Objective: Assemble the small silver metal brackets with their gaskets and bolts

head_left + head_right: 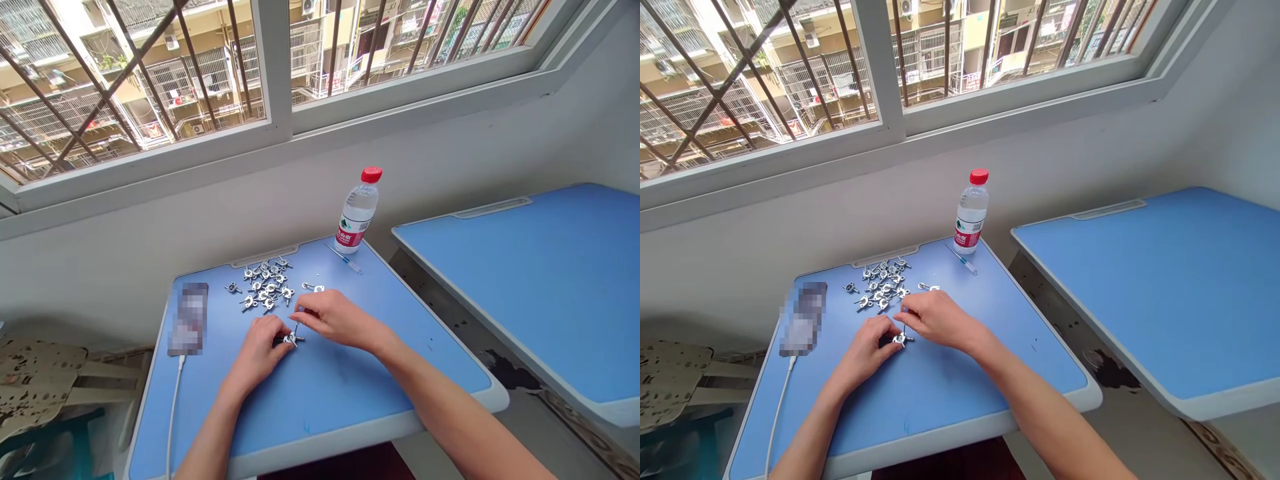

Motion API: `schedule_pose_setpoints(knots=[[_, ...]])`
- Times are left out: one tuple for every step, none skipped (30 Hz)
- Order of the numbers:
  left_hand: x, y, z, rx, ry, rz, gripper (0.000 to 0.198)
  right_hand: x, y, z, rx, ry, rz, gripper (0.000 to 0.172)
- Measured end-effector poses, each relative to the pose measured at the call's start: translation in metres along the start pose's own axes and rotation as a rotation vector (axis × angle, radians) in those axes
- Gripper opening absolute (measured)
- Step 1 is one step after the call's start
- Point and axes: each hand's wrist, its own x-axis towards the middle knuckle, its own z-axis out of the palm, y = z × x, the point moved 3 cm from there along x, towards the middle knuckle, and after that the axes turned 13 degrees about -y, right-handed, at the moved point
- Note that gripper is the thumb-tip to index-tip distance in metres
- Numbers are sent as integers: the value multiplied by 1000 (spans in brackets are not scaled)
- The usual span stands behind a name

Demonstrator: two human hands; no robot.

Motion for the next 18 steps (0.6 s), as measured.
schedule_pose_setpoints(knots=[[0, 0, 0, 4, 0, 0, 10, 0, 0, 1, -13, 25, -3, 30], [0, 1, 0, 9, 0, 1, 10, 1, 0, 2, -24, 47, -7, 33], [0, 1, 0, 13, 1, 0, 9, 1, 0, 3, -30, 65, -12, 35], [-1, 1, 0, 15, 1, 0, 9, 1, 0, 3, -32, 79, -14, 37], [-1, 1, 0, 15, 3, -1, 9, 1, 1, 4, -32, 90, -12, 38], [-1, 1, 0, 14, 5, 0, 9, 2, 1, 5, -30, 101, -5, 39], [-1, 1, 0, 12, 8, 1, 9, 2, 2, 6, -30, 110, 3, 40], [-1, 1, 0, 9, 12, 2, 9, 2, 2, 6, -29, 118, 10, 40], [-1, 1, 0, 7, 16, 3, 8, 2, 2, 6, -23, 123, 14, 40], [-1, 1, 0, 4, 20, 4, 8, 2, 1, 6, -5, 126, 11, 37], [-1, 0, 0, 1, 22, 5, 9, 2, 0, 6, 25, 126, 3, 33], [-1, 0, 0, -1, 24, 7, 9, 2, -2, 6, 65, 119, -11, 28], [-1, 0, 0, -2, 24, 7, 9, 2, -4, 6, 109, 107, -28, 22], [-1, 0, 0, -1, 24, 5, 8, 2, -6, 5, 149, 92, -46, 17], [-1, 0, 0, 1, 23, 1, 8, 2, -8, 5, 178, 76, -60, 14], [-1, 0, 0, 3, 21, -6, 8, 2, -10, 4, 194, 64, -69, 13], [-2, 0, 0, 5, 19, -12, 8, 2, -10, 4, 201, 53, -70, 13], [-2, 0, 0, 7, 17, -17, 8, 1, -11, 3, 203, 46, -67, 13]])
